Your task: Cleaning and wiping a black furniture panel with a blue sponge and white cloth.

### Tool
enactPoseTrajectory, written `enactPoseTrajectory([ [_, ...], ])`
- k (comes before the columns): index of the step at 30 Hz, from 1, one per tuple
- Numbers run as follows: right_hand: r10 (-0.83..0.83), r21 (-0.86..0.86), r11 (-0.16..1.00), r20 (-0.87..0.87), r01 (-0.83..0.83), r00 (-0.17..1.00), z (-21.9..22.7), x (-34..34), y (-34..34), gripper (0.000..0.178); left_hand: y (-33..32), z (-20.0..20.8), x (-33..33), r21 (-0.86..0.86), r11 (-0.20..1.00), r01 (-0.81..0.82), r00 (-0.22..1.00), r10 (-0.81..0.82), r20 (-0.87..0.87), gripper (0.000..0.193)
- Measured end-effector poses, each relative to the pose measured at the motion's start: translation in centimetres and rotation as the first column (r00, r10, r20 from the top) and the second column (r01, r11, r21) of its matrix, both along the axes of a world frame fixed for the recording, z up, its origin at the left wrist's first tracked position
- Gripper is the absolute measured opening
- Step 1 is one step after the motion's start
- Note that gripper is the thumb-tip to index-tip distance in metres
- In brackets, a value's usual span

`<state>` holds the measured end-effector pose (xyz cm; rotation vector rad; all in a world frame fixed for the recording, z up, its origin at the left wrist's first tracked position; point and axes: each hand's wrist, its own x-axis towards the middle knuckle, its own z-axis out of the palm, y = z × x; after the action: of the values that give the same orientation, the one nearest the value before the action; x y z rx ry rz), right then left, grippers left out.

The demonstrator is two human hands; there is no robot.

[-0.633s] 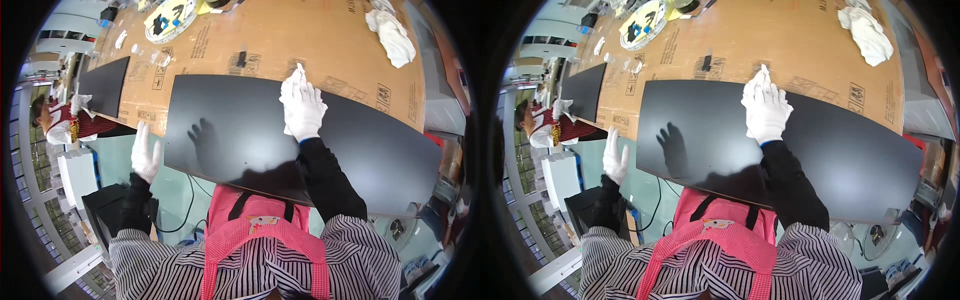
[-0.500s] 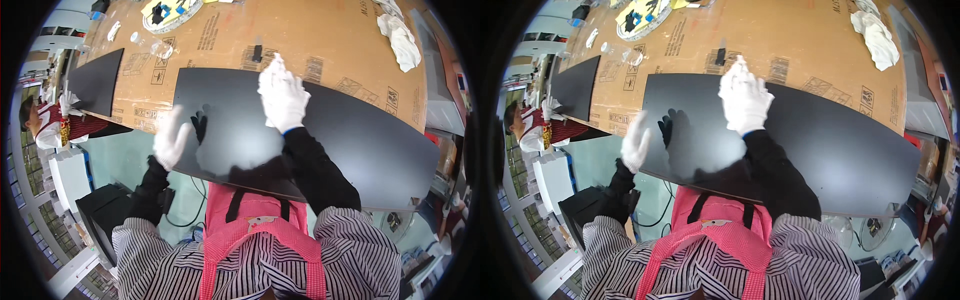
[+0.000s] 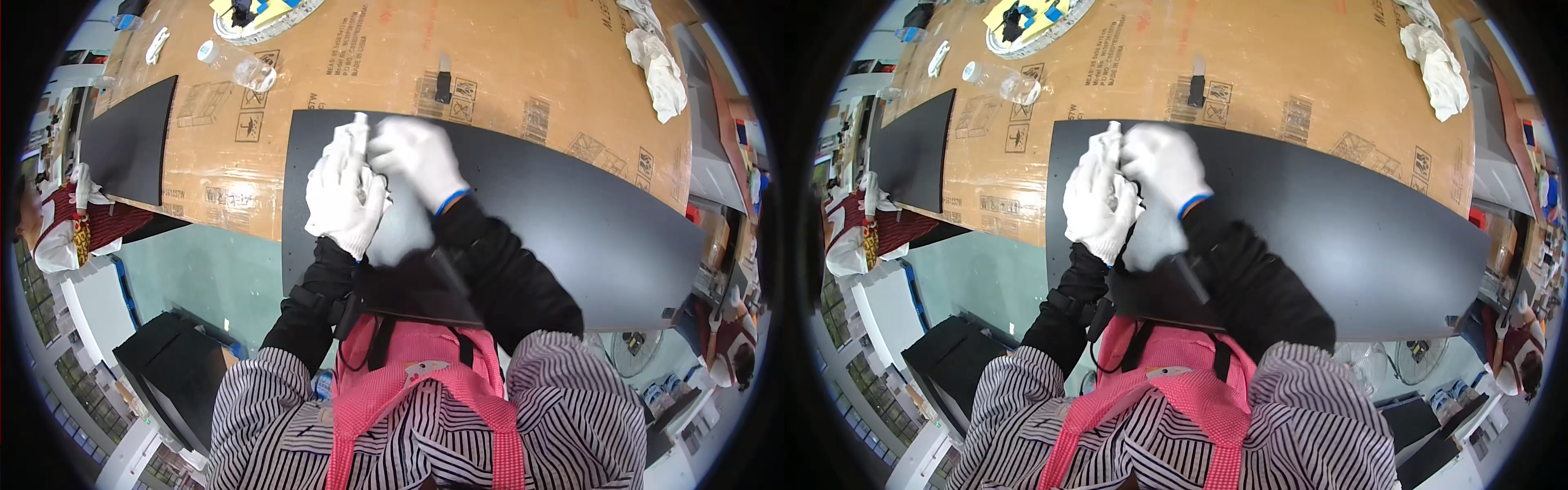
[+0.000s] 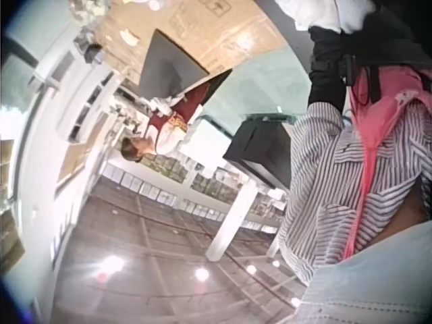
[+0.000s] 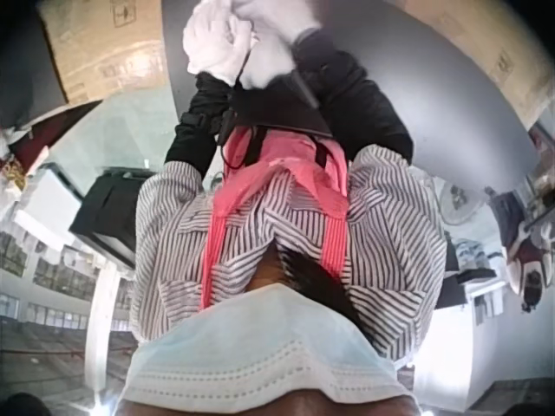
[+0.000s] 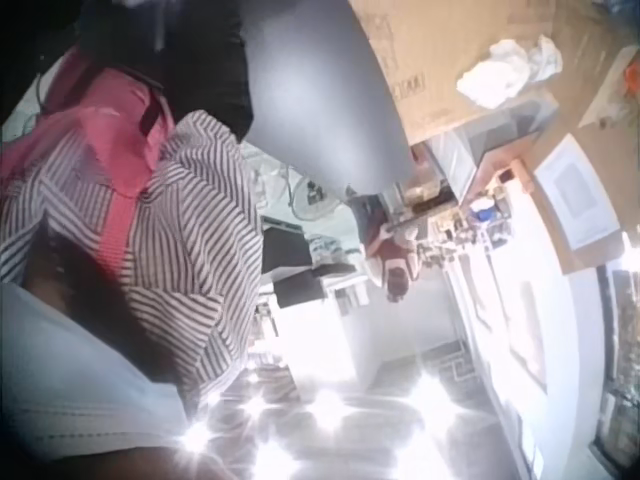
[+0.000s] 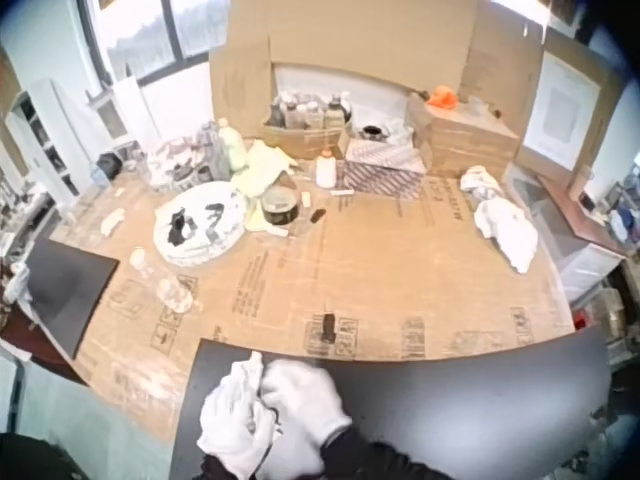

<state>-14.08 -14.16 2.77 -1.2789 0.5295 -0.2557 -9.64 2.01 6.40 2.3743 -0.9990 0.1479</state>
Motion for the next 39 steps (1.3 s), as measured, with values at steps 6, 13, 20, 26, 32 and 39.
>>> enactPoseTrajectory([
  [6,-0.421,-0.845,0.496,-0.436,-0.201,0.795,-0.2,4.0,-14.5,0.052,-0.9,-2.8,0.4,0.009,1.0,-0.01,0.993,0.009,0.119,0.019],
  [13,-0.117,-0.735,0.518,-0.568,-0.438,0.815,0.0,4.9,-17.1,0.052,-0.8,-2.8,0.6,0.041,0.999,-0.032,0.978,0.023,0.207,0.017],
  [20,-0.169,-0.52,0.852,-0.171,0.056,0.971,1.5,-7.7,-10.7,0.034,-0.4,-2.9,0.4,0.052,0.998,-0.047,0.972,0.033,0.234,0.02],
  [26,-0.355,-0.797,0.604,-0.261,0.007,0.897,0.2,-8.1,-8.4,0.025,-1.0,-3.6,0.2,0.039,0.999,-0.021,0.969,0.011,0.245,0.017],
  [32,-0.453,-0.782,0.615,-0.247,0.1,0.857,0.2,-7.7,-7.7,0.027,-0.7,-3.6,0.4,0.018,1.0,-0.025,0.972,0.02,0.236,0.015],
  [39,-0.516,-0.716,0.677,-0.296,0.171,0.804,1.1,-9.2,-5.9,0.03,-0.5,-3.0,0.3,0.095,0.993,-0.067,0.997,0.065,0.031,0.025],
])
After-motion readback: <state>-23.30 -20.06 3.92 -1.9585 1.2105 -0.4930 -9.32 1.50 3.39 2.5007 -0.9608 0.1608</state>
